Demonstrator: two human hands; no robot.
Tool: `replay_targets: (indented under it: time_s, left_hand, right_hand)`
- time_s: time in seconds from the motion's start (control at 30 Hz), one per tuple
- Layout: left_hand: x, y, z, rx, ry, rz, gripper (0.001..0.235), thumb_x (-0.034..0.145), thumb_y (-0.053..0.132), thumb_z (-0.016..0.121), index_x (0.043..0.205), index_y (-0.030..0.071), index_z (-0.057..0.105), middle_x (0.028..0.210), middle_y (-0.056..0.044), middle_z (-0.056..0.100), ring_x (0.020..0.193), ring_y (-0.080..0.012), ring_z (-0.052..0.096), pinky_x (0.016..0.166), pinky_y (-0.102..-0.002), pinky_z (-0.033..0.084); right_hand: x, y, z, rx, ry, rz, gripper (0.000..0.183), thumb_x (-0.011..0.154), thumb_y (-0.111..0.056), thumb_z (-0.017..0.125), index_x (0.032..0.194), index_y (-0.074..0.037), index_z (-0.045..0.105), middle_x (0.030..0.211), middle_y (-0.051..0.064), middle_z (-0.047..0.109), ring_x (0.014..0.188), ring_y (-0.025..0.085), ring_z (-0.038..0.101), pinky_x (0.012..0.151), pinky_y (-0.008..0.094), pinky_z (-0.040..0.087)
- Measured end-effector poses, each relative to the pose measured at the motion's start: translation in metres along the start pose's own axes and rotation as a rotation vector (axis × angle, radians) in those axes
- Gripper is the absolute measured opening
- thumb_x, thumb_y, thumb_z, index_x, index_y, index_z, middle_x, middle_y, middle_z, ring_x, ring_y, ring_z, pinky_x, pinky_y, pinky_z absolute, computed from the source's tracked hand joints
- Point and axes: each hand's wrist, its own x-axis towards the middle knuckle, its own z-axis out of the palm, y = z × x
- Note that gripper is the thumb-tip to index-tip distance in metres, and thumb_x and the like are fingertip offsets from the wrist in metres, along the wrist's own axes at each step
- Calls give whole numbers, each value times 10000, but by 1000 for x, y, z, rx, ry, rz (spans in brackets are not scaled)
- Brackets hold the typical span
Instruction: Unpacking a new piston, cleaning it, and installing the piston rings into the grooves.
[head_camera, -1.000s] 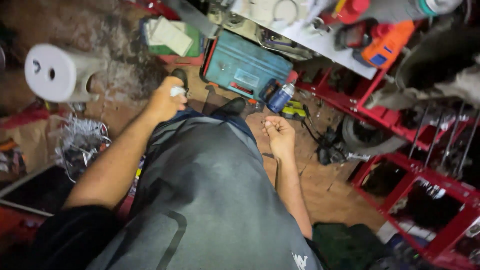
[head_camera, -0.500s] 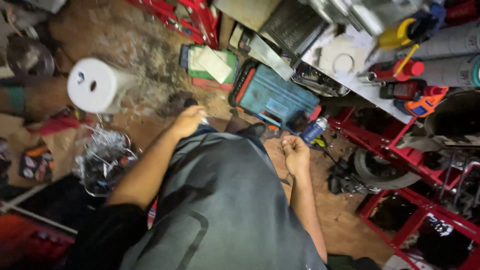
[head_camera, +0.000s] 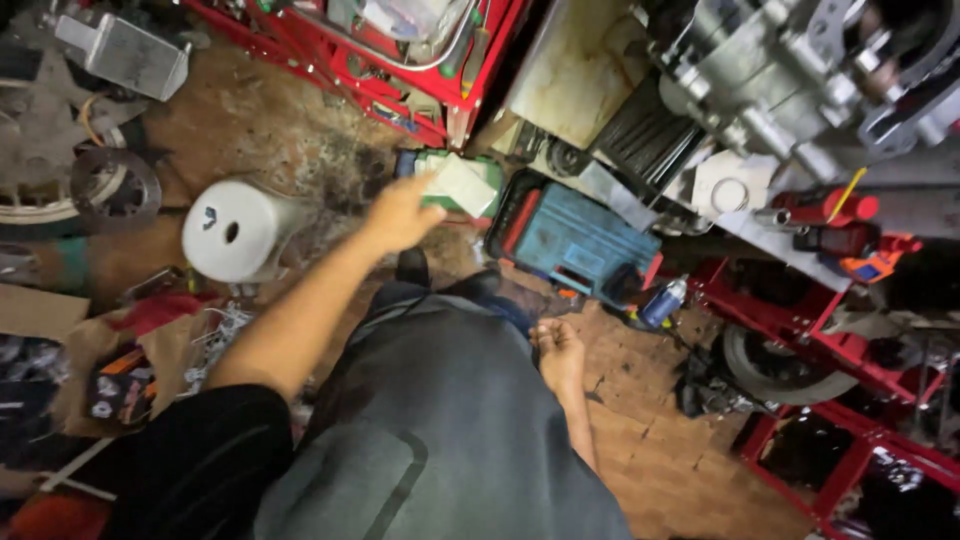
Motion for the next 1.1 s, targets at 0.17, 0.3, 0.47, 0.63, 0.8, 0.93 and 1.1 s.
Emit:
replay_targets:
  time_s: [0.17,0.3,0.47,0.63,0.8,0.93,1.1]
  left_hand:
    - [40,-3,-61,206,353,-112,518,925,325,725,1390,122,627,1280,-168,646,1185,-438,611,898,-573,546]
    - [75,21,-117,298,424,39,470,969,194,663,1392,2,591,1358,-222,604,1170,-435,556,873,-569,487]
    - [165,9,-166,576,354,1,868,823,221,823,1542,65,362,1498,-209,443,1251,-424,526,888,-543,574]
    - [255,-39,-152,722,-27,22,596,794,119,689,1358,107,497,1257,-177,600,1119,-377,622,746,-516,608]
    - [282,-13,-200,237,-720,266,519,949,222,537,1468,196,549,1375,-186,632,1157,-441,638,920,-524,511]
    - [386,-61,-211,1026,-347,319,248,873,111,624,1068,181,760,983,-54,759,905,-306,726,669,-450,545]
    - [456,-153,-192,1398,-699,105,531,1017,252,387,1487,154,615,1542,-54,603,1530,-268,399,1130,-523,94]
  right_hand:
    - [55,3,-17,-100,-24,-94,137,980,1,629,1079,-28,718,772,116,712,686,164,629,638,306,530]
    - [63,-52,-34,-154,-73,-208,296,843,66,527,1007,-104,706,918,-15,687,716,87,567,690,231,473]
    - [59,-95,-11,-196,32,-4,124,994,-133,593,1053,-109,699,844,7,693,761,106,619,747,272,517]
    - [54,-104,55,-136,206,89,141,984,-114,566,1046,-91,690,811,37,694,731,142,638,736,301,527]
    - [48,-76,150,340,366,187,121,976,3,586,1081,8,644,888,132,694,727,182,640,699,297,571]
    - [21,-125,200,184,364,269,161,974,-66,564,1090,-86,675,835,36,673,675,127,595,656,269,526]
    - [0,-164,222,267,500,447,148,1014,-71,549,1077,-120,674,874,33,682,704,130,596,692,272,528]
